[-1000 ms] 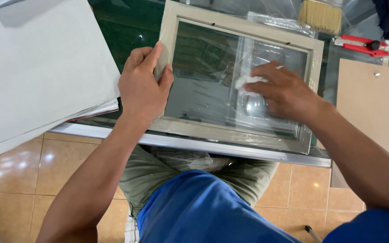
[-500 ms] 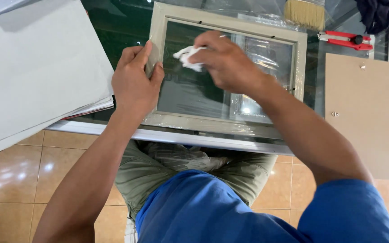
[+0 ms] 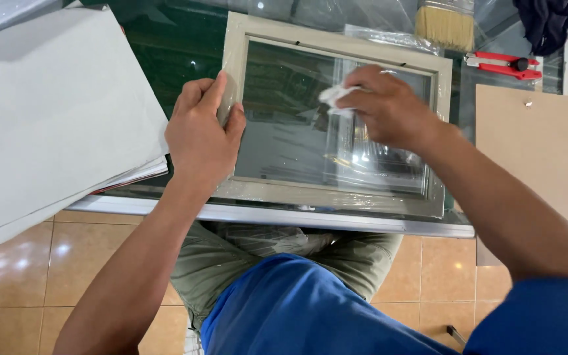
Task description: Cleaning glass and assembling a picture frame with artwork
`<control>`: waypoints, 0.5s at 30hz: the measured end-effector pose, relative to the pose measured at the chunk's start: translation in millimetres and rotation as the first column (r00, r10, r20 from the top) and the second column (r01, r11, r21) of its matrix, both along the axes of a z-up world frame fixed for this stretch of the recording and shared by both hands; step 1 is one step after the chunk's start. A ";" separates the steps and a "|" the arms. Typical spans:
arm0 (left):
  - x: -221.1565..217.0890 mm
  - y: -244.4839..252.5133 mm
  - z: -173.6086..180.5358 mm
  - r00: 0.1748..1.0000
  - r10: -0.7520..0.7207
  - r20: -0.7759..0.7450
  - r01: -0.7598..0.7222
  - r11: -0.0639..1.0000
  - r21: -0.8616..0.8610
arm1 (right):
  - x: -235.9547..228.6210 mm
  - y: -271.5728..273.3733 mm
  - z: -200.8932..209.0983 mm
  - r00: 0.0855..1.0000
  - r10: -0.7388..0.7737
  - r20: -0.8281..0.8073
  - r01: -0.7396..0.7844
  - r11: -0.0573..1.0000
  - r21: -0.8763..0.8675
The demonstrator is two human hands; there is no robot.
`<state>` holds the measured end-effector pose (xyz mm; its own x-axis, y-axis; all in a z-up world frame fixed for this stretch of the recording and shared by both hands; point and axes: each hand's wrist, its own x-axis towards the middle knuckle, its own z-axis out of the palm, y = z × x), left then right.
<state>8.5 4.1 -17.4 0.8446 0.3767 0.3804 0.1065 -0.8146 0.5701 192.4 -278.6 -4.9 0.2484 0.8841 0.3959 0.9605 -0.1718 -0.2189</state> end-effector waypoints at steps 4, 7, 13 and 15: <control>-2.5 1.0 10.8 1.000 -0.018 -0.011 0.018 1.000 -0.001 | -28.9 94.3 22.6 0.997 0.079 0.009 -0.078 0.996 -0.039; -3.8 2.1 9.3 1.000 -0.023 0.005 0.023 0.999 0.028 | -37.4 123.5 18.1 0.998 0.059 0.015 -0.060 0.997 0.055; -3.4 0.5 11.6 0.996 0.006 -0.088 -0.005 1.000 0.019 | -34.6 53.5 37.8 0.979 -0.110 -0.172 0.117 0.992 0.034; -1.6 2.3 10.8 0.995 -0.004 -0.101 0.006 1.000 0.024 | -27.6 0.0 48.6 0.913 -0.397 -0.095 0.391 0.918 -0.073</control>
